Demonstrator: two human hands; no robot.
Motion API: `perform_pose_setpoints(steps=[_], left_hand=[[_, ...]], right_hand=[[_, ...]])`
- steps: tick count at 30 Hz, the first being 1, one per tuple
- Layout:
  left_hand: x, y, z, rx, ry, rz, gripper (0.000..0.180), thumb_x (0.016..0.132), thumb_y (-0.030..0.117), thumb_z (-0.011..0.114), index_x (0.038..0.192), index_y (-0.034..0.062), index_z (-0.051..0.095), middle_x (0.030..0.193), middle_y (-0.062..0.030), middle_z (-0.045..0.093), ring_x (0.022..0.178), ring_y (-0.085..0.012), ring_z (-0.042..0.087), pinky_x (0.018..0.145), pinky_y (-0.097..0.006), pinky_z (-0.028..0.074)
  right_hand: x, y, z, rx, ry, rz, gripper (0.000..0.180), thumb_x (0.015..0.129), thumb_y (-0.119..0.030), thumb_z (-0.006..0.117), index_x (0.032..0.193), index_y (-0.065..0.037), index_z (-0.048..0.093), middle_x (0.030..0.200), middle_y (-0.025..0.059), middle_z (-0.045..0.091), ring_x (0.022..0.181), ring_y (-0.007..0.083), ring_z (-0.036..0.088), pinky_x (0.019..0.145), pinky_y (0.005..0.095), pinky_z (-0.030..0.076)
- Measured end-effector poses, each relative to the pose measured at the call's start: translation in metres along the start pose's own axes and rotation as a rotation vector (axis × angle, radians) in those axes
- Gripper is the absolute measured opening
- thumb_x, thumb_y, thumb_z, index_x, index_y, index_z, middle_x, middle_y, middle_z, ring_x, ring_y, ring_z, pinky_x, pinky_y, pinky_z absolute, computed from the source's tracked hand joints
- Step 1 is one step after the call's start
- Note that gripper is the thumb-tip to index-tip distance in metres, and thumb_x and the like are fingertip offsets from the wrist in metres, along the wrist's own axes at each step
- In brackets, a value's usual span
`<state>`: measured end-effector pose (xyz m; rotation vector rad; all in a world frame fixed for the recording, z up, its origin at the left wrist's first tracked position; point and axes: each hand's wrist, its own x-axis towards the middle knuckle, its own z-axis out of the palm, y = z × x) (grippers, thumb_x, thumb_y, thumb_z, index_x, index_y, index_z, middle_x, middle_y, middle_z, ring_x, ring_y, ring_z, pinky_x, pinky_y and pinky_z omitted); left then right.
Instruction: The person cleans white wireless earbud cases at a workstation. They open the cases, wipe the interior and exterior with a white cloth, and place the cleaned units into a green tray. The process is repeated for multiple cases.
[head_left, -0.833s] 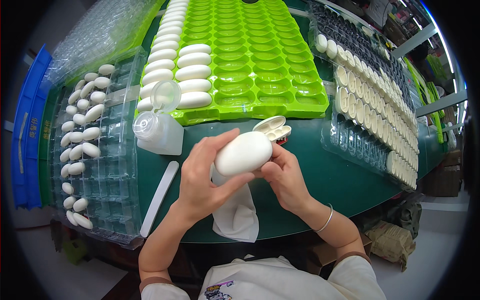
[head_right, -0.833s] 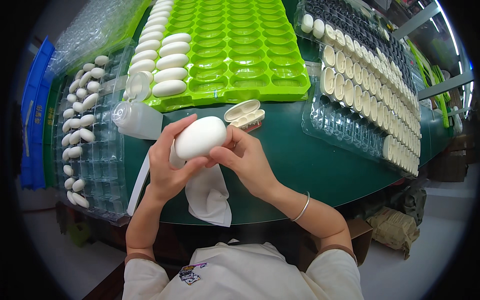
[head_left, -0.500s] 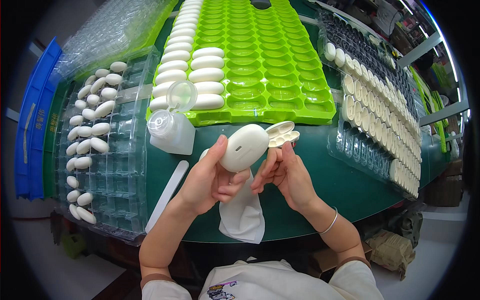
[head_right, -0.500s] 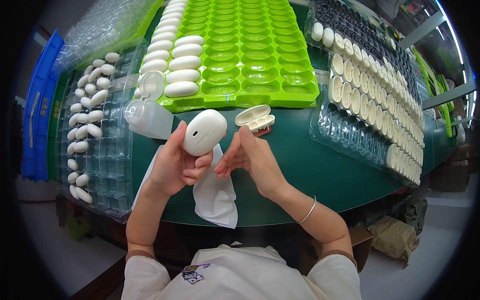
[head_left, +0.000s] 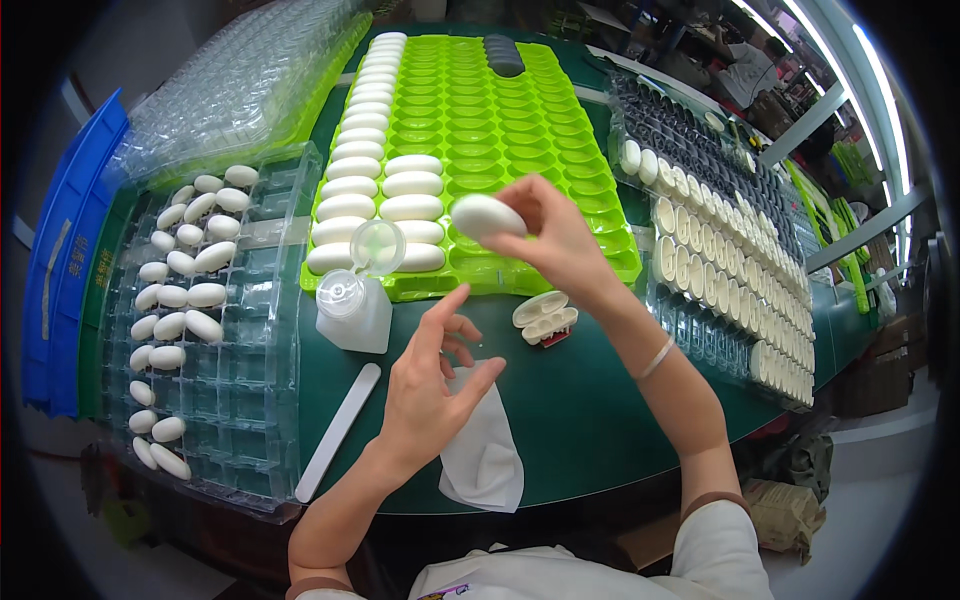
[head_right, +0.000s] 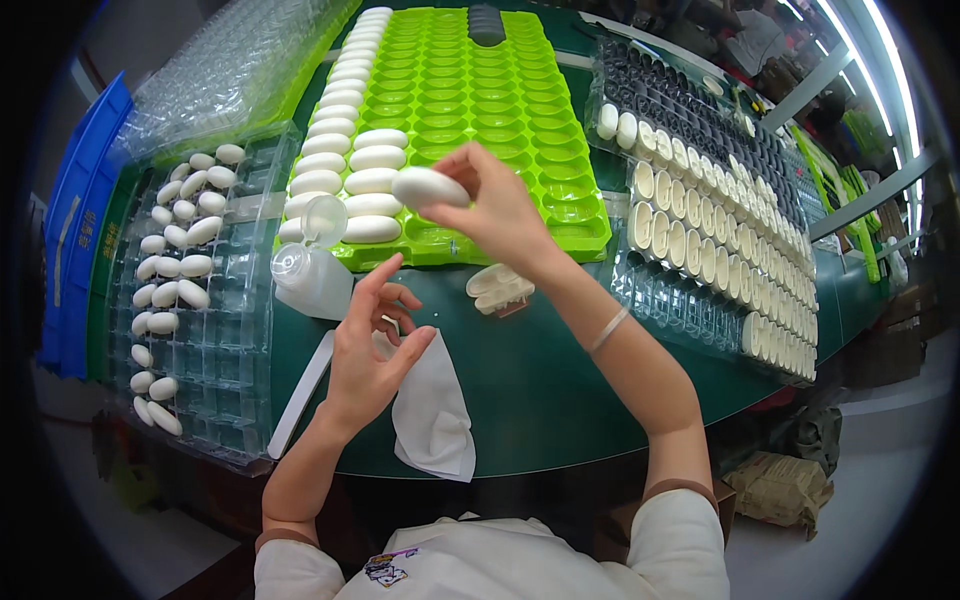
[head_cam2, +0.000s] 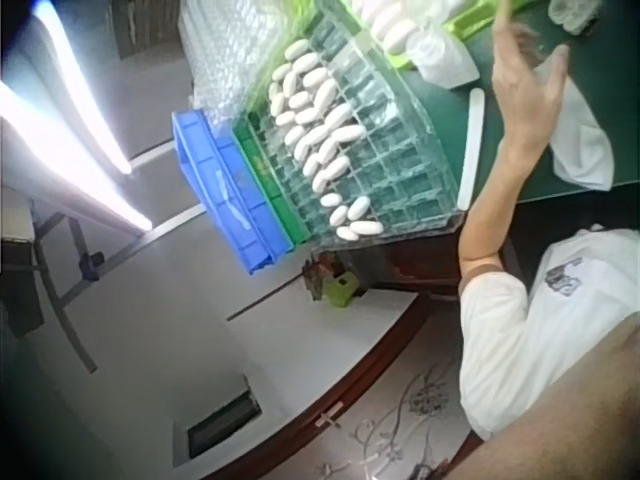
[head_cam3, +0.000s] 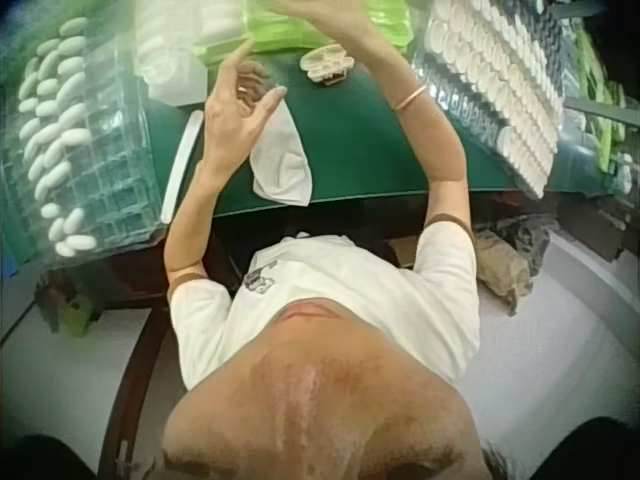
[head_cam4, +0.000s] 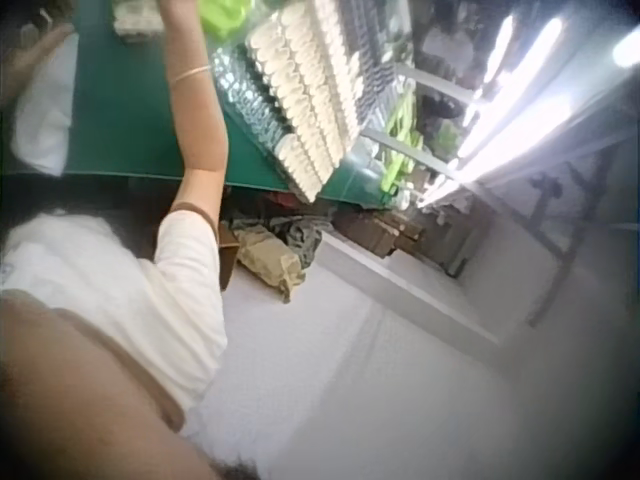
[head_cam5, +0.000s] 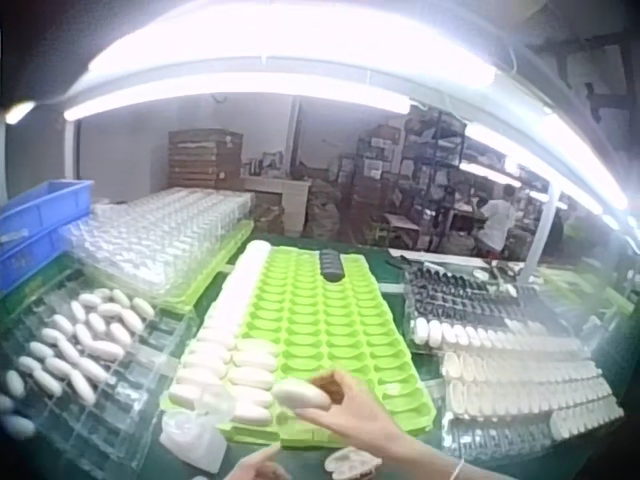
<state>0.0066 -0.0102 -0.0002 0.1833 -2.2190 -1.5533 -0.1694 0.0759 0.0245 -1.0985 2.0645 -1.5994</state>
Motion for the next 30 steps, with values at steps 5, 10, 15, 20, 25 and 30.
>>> perform_pose_setpoints(steps=[5,10,15,20,25,30], left_hand=[[0.001,0.005,0.001,0.116,-0.101,0.061,0.058,0.070,0.003,0.065,0.122,0.0051,0.039,0.087,-0.0060,0.055,0.067,-0.0130,0.053,0.061,-0.024,0.041],[0.002,0.002,0.006,0.186,-0.162,0.115,0.057,0.069,0.003,0.065,0.120,0.0054,0.041,0.085,-0.0067,0.056,0.067,-0.0157,0.053,0.063,-0.027,0.043],[-0.001,-0.004,0.012,0.175,-0.178,0.147,0.056,0.066,0.002,0.067,0.117,0.0036,0.044,0.085,-0.0058,0.056,0.068,-0.0166,0.052,0.068,-0.030,0.039],[-0.002,0.005,0.010,0.242,-0.184,0.166,0.051,0.067,0.002,0.065,0.114,0.0040,0.047,0.083,-0.0053,0.056,0.070,-0.0160,0.052,0.072,-0.030,0.038],[0.000,0.011,0.012,0.268,-0.222,0.199,0.047,0.069,0.000,0.063,0.113,0.0059,0.049,0.083,-0.0054,0.057,0.075,-0.0169,0.052,0.075,-0.029,0.038],[0.002,0.001,0.013,0.298,-0.171,0.240,0.042,0.068,0.002,0.065,0.108,0.0059,0.053,0.080,-0.0030,0.057,0.070,-0.0158,0.053,0.075,-0.029,0.037]], right_hand=[[0.110,0.028,0.017,-0.377,0.122,-0.199,0.035,0.069,-0.009,0.066,0.098,-0.002,0.049,0.093,0.0153,0.060,0.088,0.0272,0.058,0.077,0.0331,0.045],[0.146,0.071,0.037,-0.471,0.033,-0.192,0.028,0.075,-0.012,0.059,0.101,-0.003,0.054,0.097,0.0166,0.059,0.090,0.0313,0.056,0.079,0.0378,0.043],[0.104,0.073,-0.002,-0.560,0.064,-0.320,0.023,0.078,-0.016,0.056,0.098,-0.004,0.059,0.101,0.0134,0.058,0.092,0.0306,0.054,0.080,0.0364,0.043],[-0.014,0.030,-0.095,-0.865,0.341,-0.222,0.015,0.068,-0.018,0.067,0.075,-0.006,0.060,0.081,0.0079,0.057,0.081,0.0251,0.055,0.073,0.0334,0.043],[-0.111,0.032,-0.157,-1.082,0.459,0.171,0.021,0.065,-0.029,0.070,0.070,-0.010,0.064,0.082,0.0077,0.054,0.083,0.0242,0.053,0.074,0.0348,0.042],[-0.127,0.062,-0.152,-0.964,0.389,0.194,0.017,0.068,-0.025,0.068,0.072,-0.009,0.063,0.087,0.0081,0.048,0.086,0.0238,0.047,0.078,0.0349,0.039]])
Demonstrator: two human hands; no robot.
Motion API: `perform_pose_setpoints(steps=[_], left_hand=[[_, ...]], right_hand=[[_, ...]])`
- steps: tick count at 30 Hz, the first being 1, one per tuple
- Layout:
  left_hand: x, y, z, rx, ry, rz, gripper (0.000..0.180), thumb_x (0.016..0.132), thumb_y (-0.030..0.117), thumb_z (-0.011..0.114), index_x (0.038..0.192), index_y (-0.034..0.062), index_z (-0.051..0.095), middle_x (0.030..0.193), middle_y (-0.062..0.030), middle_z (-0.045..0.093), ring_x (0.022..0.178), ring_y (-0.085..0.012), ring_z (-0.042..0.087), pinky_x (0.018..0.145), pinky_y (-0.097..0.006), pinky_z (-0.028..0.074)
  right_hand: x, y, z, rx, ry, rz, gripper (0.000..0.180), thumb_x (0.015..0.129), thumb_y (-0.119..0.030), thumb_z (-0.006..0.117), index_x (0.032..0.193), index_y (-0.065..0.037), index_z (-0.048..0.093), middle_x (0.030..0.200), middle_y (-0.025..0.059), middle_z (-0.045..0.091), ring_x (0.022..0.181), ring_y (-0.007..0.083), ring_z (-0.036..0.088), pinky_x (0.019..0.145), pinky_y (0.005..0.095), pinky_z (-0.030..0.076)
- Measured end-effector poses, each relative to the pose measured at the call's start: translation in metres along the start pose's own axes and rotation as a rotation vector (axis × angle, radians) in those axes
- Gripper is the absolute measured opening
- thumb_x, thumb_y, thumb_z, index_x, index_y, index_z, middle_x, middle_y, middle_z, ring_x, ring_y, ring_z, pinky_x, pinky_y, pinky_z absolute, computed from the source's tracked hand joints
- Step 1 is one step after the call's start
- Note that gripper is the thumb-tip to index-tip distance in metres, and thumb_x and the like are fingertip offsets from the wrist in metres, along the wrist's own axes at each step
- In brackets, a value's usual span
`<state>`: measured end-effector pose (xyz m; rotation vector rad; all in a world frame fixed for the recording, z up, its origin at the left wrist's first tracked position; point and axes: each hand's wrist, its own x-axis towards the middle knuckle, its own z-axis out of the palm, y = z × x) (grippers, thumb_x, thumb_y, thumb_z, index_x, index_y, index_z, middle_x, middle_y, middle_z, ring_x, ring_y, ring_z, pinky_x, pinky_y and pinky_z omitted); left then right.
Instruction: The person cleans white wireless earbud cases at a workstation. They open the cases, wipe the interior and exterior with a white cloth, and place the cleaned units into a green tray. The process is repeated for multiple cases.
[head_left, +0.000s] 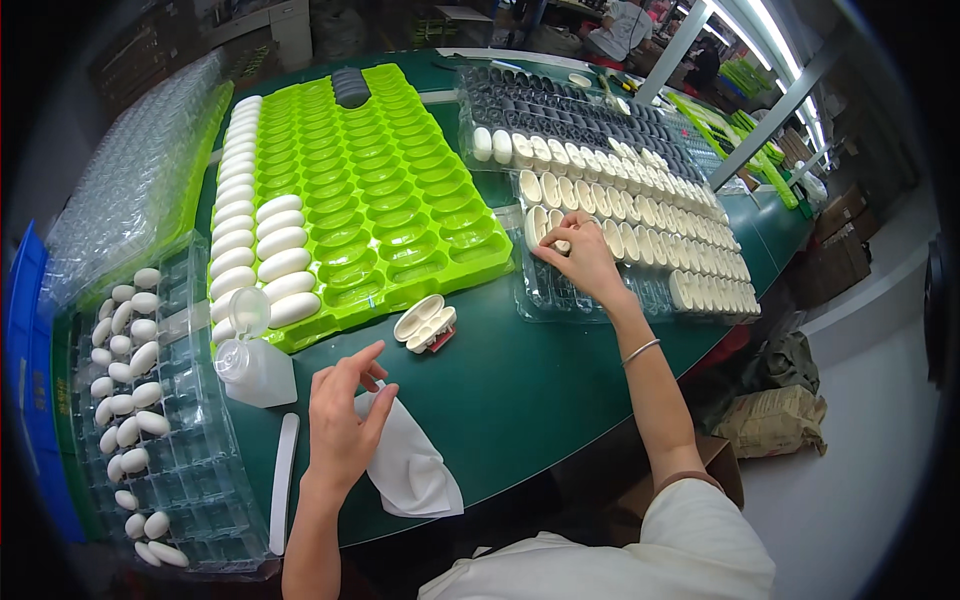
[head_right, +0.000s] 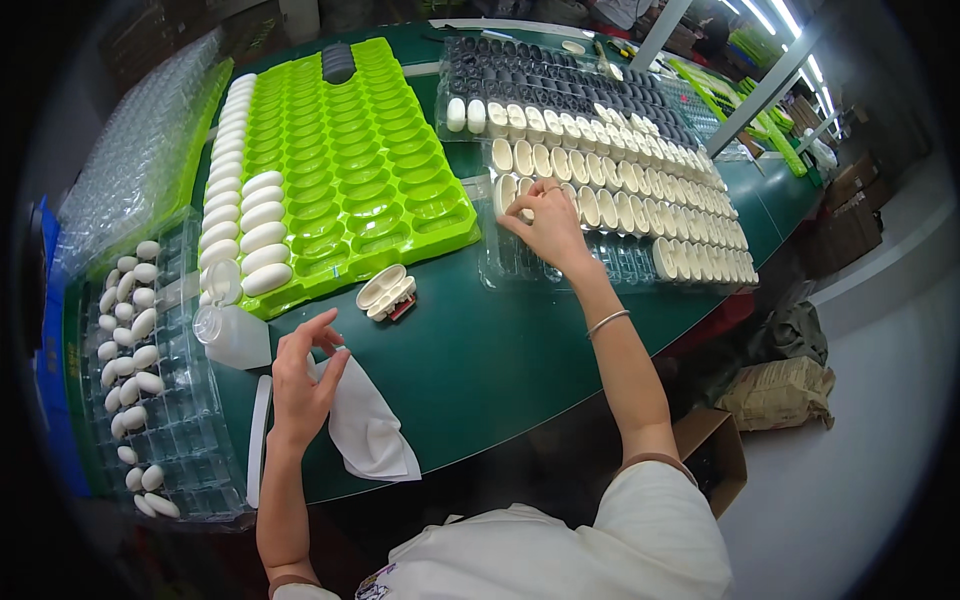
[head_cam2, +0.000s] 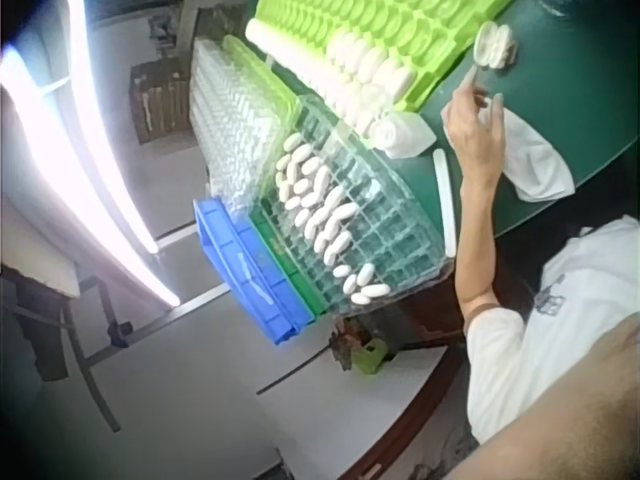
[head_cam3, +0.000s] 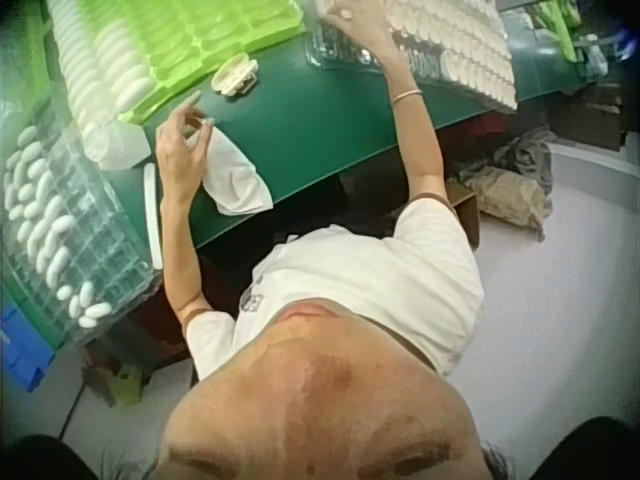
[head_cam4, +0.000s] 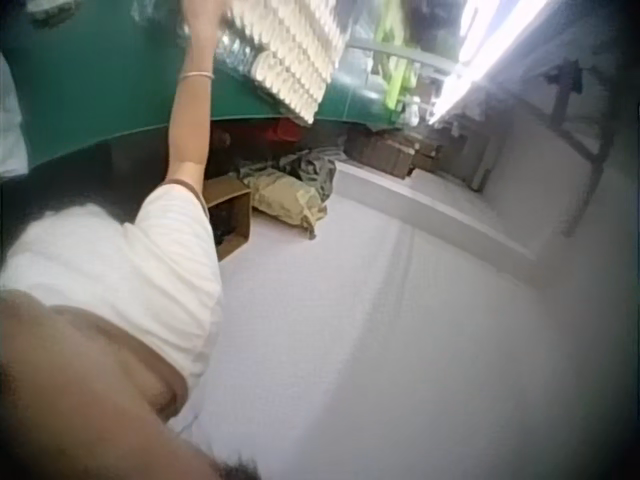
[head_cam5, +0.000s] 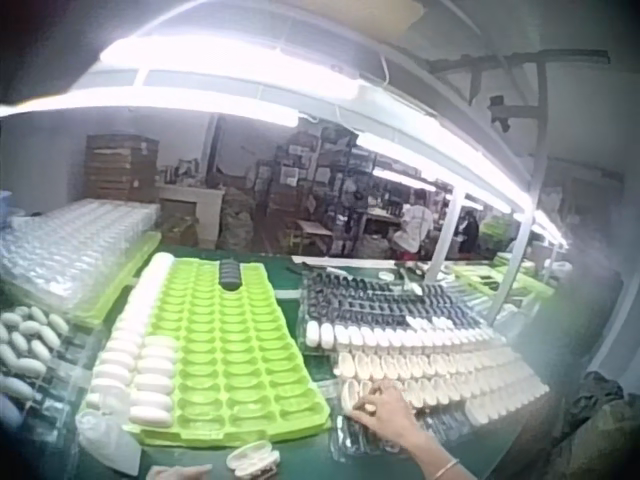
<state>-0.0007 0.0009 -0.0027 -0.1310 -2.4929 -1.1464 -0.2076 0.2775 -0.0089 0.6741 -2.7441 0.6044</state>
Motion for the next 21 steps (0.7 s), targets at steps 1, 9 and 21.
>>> perform_pose_setpoints(steps=[1,9,21], left_hand=[[0.000,0.000,-0.001,0.006,0.008,-0.007,0.042,0.068,0.002,0.064,0.108,0.0060,0.053,0.080,-0.0031,0.057,0.070,-0.0158,0.053,0.076,-0.029,0.037],[0.001,-0.001,-0.006,-0.079,0.110,0.016,0.050,0.063,-0.001,0.067,0.110,0.0057,0.051,0.091,-0.0081,0.056,0.081,-0.0195,0.054,0.075,-0.031,0.042],[-0.005,-0.010,-0.012,-0.180,0.405,0.321,0.046,0.057,0.005,0.075,0.097,0.0059,0.053,0.087,-0.0104,0.060,0.075,-0.0250,0.058,0.068,-0.032,0.046]], right_hand=[[0.000,-0.001,0.002,0.041,0.034,-0.002,0.016,0.069,-0.024,0.068,0.073,-0.009,0.063,0.087,0.0082,0.048,0.087,0.0239,0.047,0.078,0.0350,0.039],[-0.023,-0.053,-0.012,0.815,-0.091,0.091,0.013,0.074,-0.008,0.060,0.082,-0.002,0.052,0.086,0.0044,0.054,0.075,0.0111,0.054,0.070,0.0230,0.043],[-0.044,-0.186,0.022,1.440,-0.334,-0.424,0.036,0.065,0.007,0.066,0.094,-0.004,0.047,0.096,0.0118,0.057,0.092,0.0222,0.055,0.086,0.0334,0.043]])
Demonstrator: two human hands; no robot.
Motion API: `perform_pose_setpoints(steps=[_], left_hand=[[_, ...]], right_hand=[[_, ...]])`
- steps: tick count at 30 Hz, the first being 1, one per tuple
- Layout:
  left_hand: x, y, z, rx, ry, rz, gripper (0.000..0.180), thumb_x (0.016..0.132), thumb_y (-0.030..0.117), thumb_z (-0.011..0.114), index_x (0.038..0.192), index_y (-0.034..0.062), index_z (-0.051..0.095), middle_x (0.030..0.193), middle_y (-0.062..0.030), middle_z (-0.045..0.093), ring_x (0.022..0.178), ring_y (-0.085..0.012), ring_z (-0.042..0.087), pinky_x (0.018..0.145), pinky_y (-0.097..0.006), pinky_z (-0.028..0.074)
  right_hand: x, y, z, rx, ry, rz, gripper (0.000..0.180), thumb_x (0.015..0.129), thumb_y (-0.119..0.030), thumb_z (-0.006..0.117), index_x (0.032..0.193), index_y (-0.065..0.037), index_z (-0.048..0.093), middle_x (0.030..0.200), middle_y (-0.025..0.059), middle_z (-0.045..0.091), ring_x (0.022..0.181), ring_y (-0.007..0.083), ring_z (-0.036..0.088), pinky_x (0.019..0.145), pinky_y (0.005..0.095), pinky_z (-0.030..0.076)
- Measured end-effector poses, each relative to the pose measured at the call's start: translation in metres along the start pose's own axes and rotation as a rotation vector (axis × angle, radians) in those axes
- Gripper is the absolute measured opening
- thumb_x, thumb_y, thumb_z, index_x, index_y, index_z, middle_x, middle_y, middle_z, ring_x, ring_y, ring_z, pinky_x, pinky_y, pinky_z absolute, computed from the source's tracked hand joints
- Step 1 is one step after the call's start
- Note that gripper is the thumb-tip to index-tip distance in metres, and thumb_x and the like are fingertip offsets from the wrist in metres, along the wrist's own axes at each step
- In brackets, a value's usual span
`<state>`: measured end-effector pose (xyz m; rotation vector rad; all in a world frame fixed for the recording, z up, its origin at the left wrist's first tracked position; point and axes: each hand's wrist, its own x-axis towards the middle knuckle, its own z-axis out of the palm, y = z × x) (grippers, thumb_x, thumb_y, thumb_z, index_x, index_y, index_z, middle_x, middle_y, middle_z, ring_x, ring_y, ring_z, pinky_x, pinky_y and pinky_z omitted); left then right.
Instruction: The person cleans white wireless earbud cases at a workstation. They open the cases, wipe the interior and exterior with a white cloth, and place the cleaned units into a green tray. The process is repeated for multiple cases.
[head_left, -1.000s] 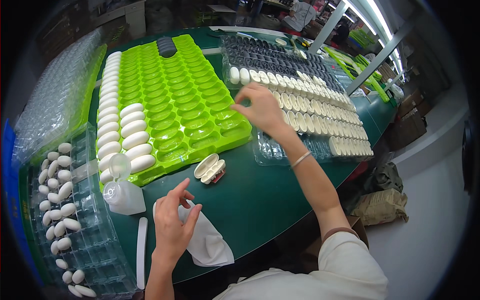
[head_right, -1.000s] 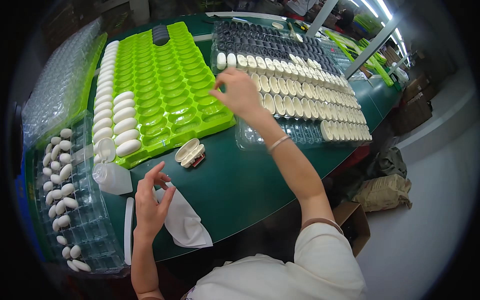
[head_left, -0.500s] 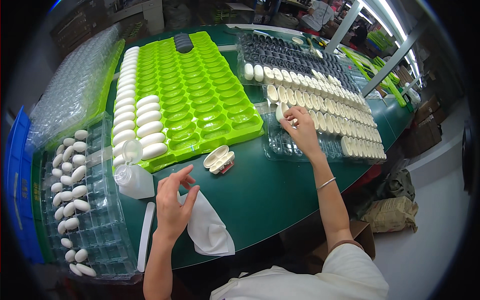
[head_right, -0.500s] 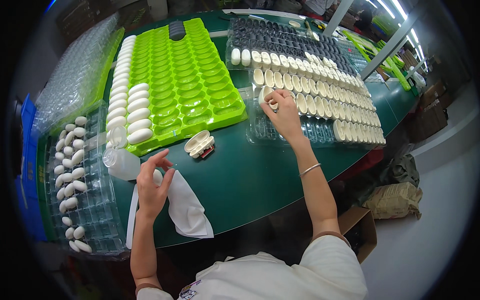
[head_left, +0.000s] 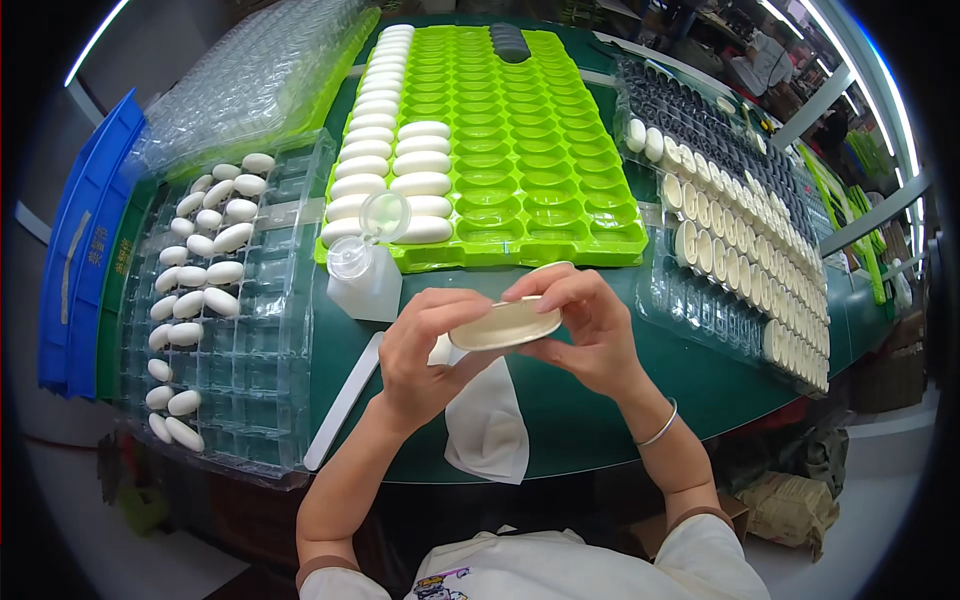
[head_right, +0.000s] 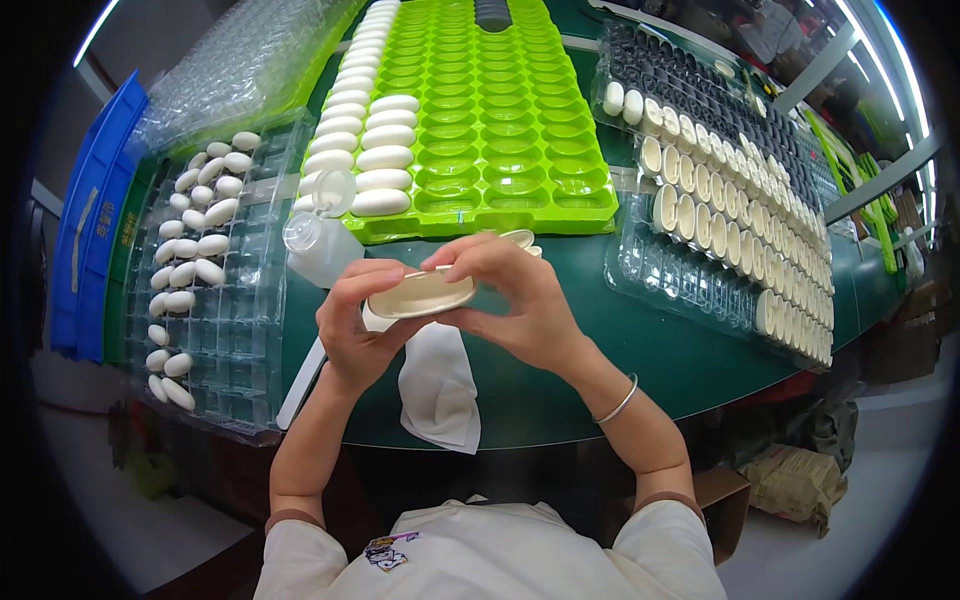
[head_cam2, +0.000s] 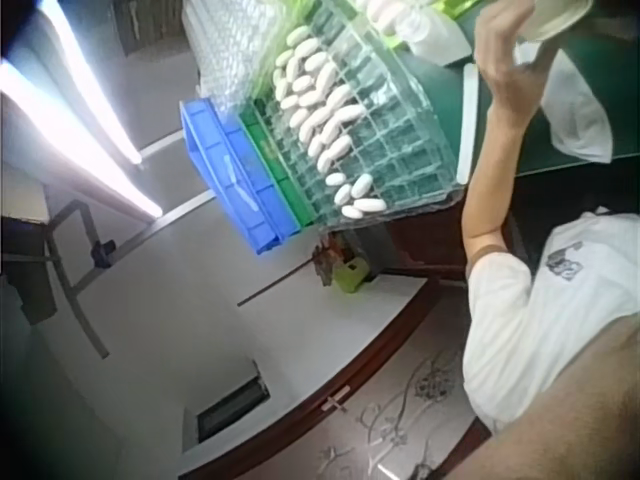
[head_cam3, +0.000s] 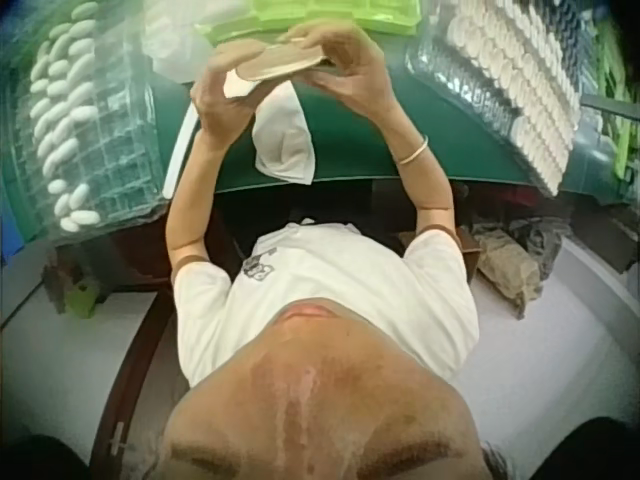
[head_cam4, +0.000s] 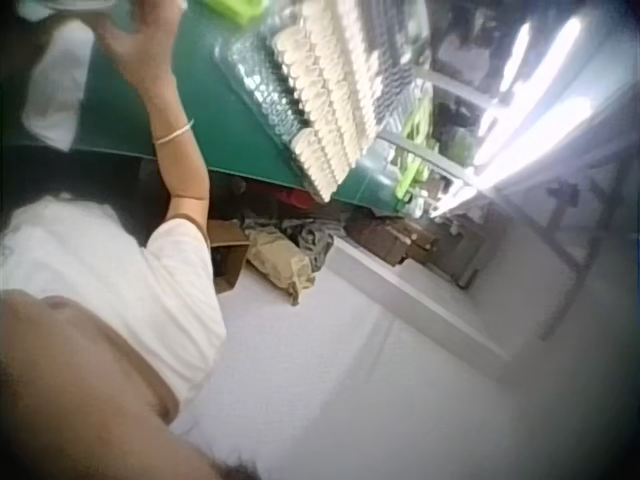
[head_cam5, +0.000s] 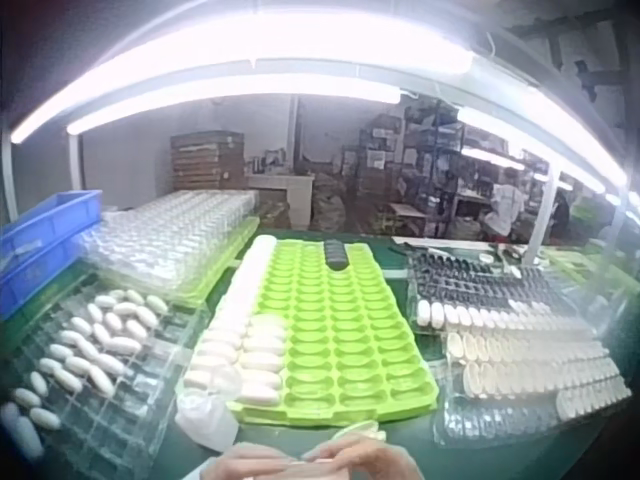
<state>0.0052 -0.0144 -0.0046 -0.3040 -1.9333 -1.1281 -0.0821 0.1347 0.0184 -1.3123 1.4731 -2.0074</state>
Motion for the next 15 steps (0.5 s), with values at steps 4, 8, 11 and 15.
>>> perform_pose_setpoints(steps=[4,8,11,15], left_hand=[[0.002,0.001,0.000,0.023,-0.025,0.116,0.047,0.057,0.005,0.074,0.099,0.0070,0.052,0.086,-0.0087,0.061,0.073,-0.0234,0.058,0.065,-0.031,0.043],[0.005,0.001,0.001,0.015,-0.056,0.130,0.046,0.058,0.008,0.074,0.099,0.0074,0.052,0.087,-0.0083,0.062,0.074,-0.0223,0.059,0.064,-0.031,0.041],[0.006,0.003,-0.001,0.023,-0.068,0.131,0.045,0.059,0.009,0.074,0.098,0.0077,0.052,0.086,-0.0081,0.062,0.075,-0.0216,0.059,0.065,-0.031,0.041],[0.005,0.005,-0.001,0.008,-0.064,0.119,0.044,0.058,0.010,0.075,0.096,0.0089,0.052,0.089,-0.0088,0.062,0.076,-0.0217,0.059,0.065,-0.032,0.041]], right_hand=[[-0.015,0.012,0.002,0.120,0.072,-0.083,0.041,0.067,0.008,0.066,0.100,-0.005,0.044,0.101,0.0178,0.056,0.099,0.0270,0.055,0.086,0.0378,0.044],[-0.021,0.015,0.000,0.141,0.100,-0.095,0.037,0.069,0.009,0.064,0.097,-0.004,0.043,0.101,0.0190,0.055,0.098,0.0281,0.055,0.086,0.0388,0.044],[-0.022,0.016,0.001,0.152,0.107,-0.114,0.036,0.068,0.008,0.065,0.095,-0.004,0.044,0.100,0.0192,0.056,0.096,0.0287,0.056,0.085,0.0396,0.045],[-0.018,0.018,-0.003,0.109,0.062,-0.245,0.035,0.067,0.004,0.067,0.093,-0.004,0.046,0.096,0.0192,0.058,0.093,0.0295,0.057,0.082,0.0404,0.046]])
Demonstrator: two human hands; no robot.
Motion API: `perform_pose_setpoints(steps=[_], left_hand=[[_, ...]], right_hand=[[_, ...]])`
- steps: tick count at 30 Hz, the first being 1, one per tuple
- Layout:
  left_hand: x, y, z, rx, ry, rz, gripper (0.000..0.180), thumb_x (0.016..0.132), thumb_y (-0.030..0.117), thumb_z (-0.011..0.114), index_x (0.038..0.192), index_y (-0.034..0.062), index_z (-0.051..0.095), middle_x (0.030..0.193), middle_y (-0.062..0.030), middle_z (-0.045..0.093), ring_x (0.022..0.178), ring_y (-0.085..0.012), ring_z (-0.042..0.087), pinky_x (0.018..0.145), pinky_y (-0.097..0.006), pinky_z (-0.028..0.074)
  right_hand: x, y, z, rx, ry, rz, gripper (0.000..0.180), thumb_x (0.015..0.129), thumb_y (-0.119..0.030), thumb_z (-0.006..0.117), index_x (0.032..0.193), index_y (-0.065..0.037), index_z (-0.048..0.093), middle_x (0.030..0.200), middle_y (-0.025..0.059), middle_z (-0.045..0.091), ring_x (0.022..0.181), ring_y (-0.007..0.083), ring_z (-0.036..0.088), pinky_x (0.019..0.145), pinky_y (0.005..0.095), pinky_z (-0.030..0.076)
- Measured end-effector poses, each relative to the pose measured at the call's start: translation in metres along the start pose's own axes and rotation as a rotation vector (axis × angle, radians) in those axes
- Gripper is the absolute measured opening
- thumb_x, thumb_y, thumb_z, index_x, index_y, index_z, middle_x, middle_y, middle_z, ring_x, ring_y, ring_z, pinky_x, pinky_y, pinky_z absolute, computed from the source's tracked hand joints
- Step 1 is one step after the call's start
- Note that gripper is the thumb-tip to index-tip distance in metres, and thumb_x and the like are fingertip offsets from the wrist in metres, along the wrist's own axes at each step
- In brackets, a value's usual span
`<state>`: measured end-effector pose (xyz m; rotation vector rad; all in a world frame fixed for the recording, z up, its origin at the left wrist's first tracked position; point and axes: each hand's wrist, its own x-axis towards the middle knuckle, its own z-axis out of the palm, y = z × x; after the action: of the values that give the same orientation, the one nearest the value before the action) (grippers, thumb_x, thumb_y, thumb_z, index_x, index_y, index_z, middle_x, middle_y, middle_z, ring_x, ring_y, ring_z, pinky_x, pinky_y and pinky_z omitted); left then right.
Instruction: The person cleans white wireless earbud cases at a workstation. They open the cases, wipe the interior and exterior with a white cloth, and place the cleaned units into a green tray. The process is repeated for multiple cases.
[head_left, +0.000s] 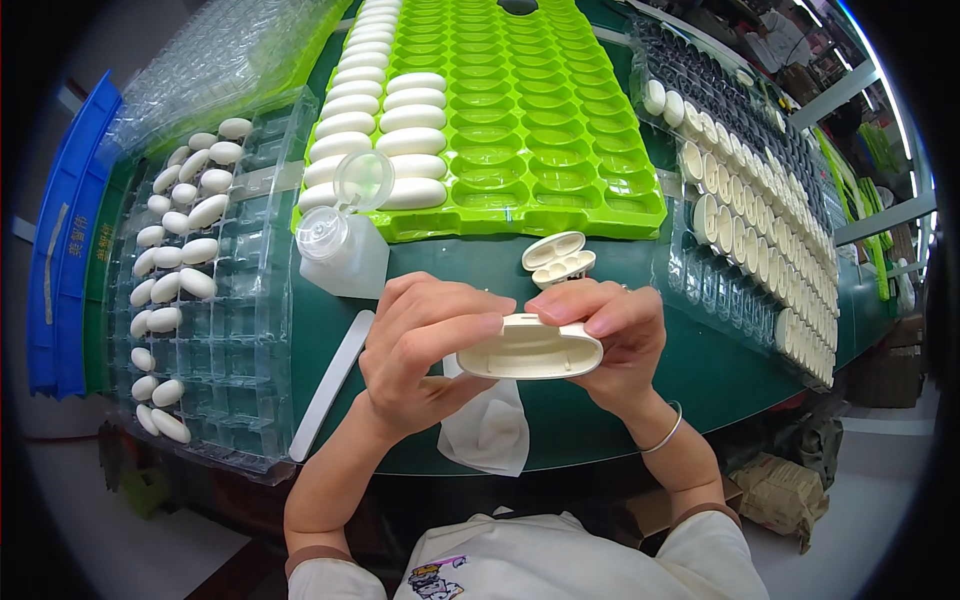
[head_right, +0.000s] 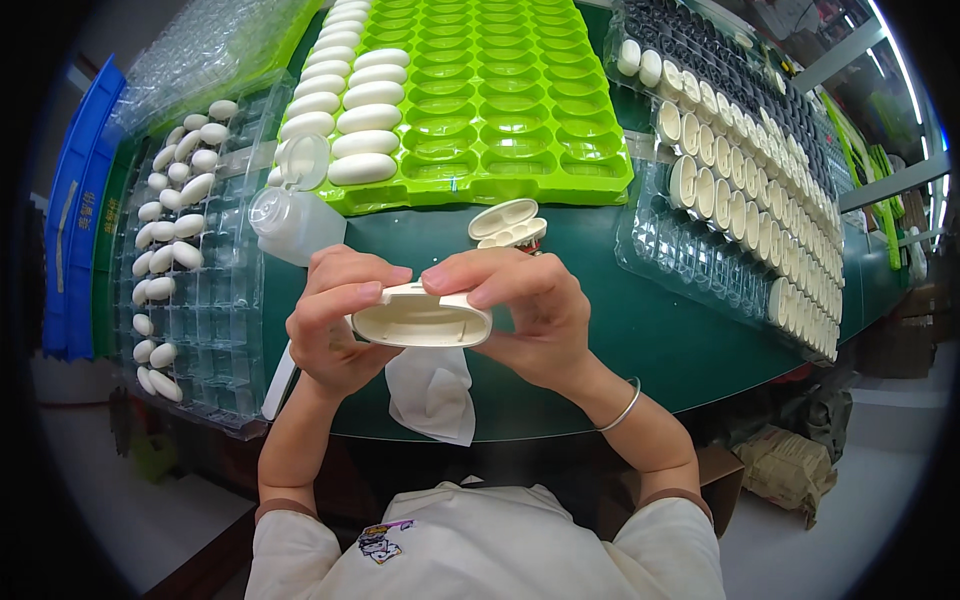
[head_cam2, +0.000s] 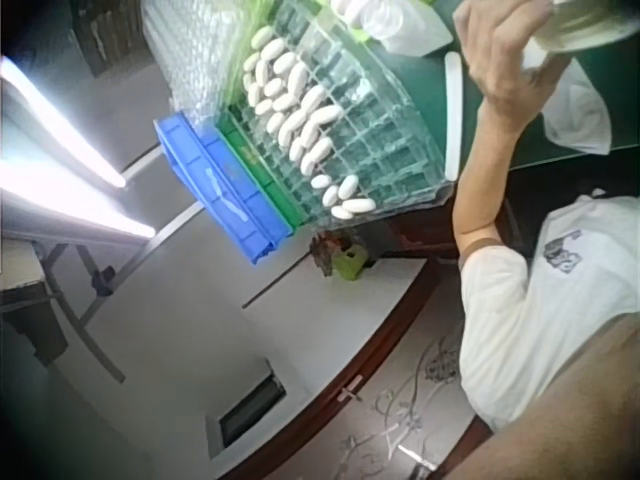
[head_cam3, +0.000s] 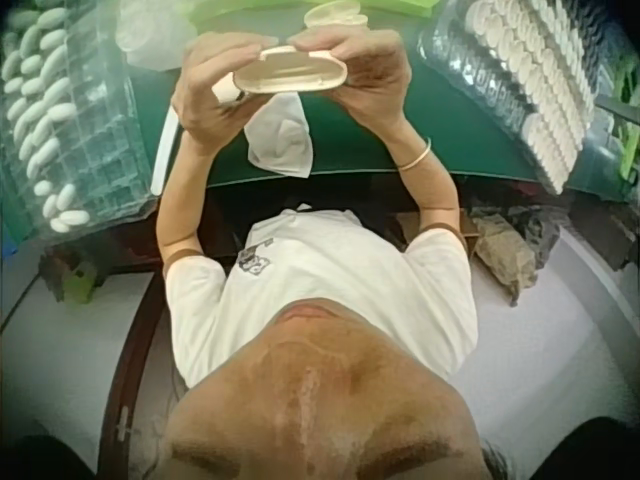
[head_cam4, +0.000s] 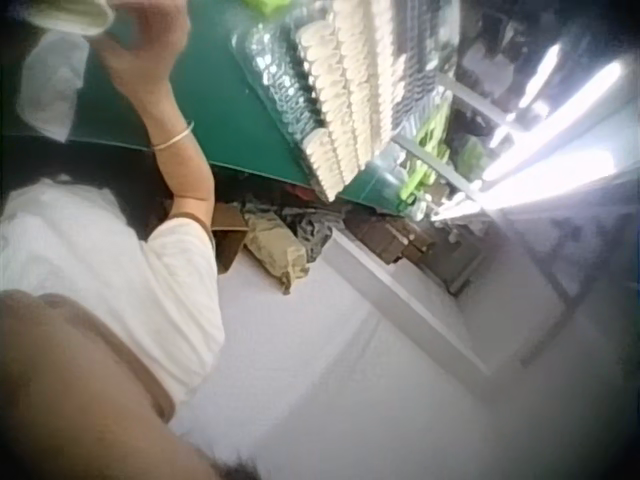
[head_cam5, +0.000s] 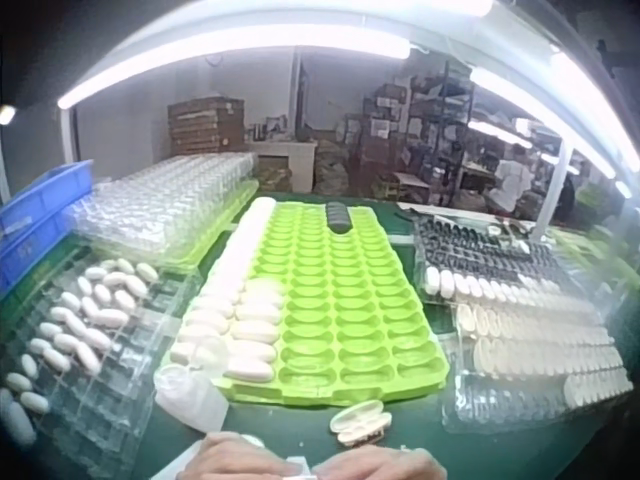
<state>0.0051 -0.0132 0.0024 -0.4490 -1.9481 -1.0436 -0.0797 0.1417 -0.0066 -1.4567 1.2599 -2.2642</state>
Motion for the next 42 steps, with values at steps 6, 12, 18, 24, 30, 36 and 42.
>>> perform_pose_setpoints(steps=[6,12,18,24,30,36,42], left_hand=[[-0.002,-0.002,0.001,0.085,0.102,0.074,0.036,0.057,0.014,0.075,0.087,0.0139,0.055,0.089,-0.0073,0.059,0.072,-0.0204,0.057,0.065,-0.032,0.040],[-0.005,-0.002,-0.002,0.143,0.049,0.064,0.028,0.058,0.016,0.075,0.079,0.0142,0.057,0.086,-0.0047,0.058,0.070,-0.0189,0.055,0.062,-0.031,0.039],[-0.001,0.003,-0.005,0.177,-0.058,0.007,0.036,0.057,0.018,0.079,0.081,0.0121,0.053,0.094,-0.0084,0.053,0.074,-0.0217,0.053,0.060,-0.035,0.039],[-0.001,0.003,-0.003,0.179,-0.072,-0.066,0.037,0.054,0.014,0.079,0.082,0.0113,0.055,0.100,-0.0118,0.052,0.085,-0.0252,0.051,0.067,-0.037,0.040],[-0.001,0.006,0.005,0.107,-0.086,-0.036,0.031,0.056,0.014,0.074,0.086,0.0144,0.063,0.104,-0.0072,0.056,0.088,-0.0219,0.052,0.077,-0.036,0.035],[-0.001,0.006,0.003,0.059,-0.087,-0.129,0.029,0.059,0.011,0.073,0.085,0.0136,0.061,0.107,-0.0075,0.054,0.091,-0.0234,0.051,0.079,-0.036,0.035],[0.003,0.006,-0.019,-0.183,0.124,-0.425,0.038,0.068,0.003,0.064,0.104,0.0031,0.050,0.111,-0.0128,0.051,0.101,-0.0226,0.049,0.088,-0.032,0.034]], right_hand=[[0.002,0.000,-0.004,-0.060,-0.014,-0.042,0.034,0.067,0.002,0.068,0.092,-0.004,0.047,0.094,0.0190,0.059,0.090,0.0298,0.058,0.079,0.0409,0.047],[0.002,0.001,-0.005,-0.155,-0.041,0.018,0.039,0.066,-0.004,0.072,0.091,-0.007,0.042,0.092,0.0150,0.057,0.086,0.0269,0.058,0.077,0.0412,0.049],[-0.004,-0.002,0.000,0.023,0.088,0.214,0.042,0.065,0.006,0.070,0.095,-0.004,0.043,0.099,0.0168,0.056,0.096,0.0257,0.056,0.084,0.0372,0.045],[-0.006,0.002,0.001,0.033,0.131,0.204,0.041,0.064,0.006,0.070,0.094,-0.005,0.045,0.097,0.0158,0.057,0.096,0.0254,0.056,0.085,0.0372,0.044],[-0.007,0.003,0.005,-0.077,0.086,0.145,0.037,0.063,0.008,0.069,0.092,-0.005,0.050,0.097,0.0142,0.058,0.095,0.0252,0.056,0.085,0.0366,0.043],[-0.007,0.003,0.008,-0.100,0.097,0.231,0.036,0.066,0.007,0.067,0.095,-0.003,0.049,0.100,0.0127,0.056,0.097,0.0239,0.055,0.086,0.0357,0.044],[0.004,-0.009,0.012,0.370,0.368,0.842,0.039,0.074,-0.004,0.065,0.105,-0.004,0.042,0.101,0.0072,0.047,0.097,0.0192,0.052,0.083,0.0343,0.048]])
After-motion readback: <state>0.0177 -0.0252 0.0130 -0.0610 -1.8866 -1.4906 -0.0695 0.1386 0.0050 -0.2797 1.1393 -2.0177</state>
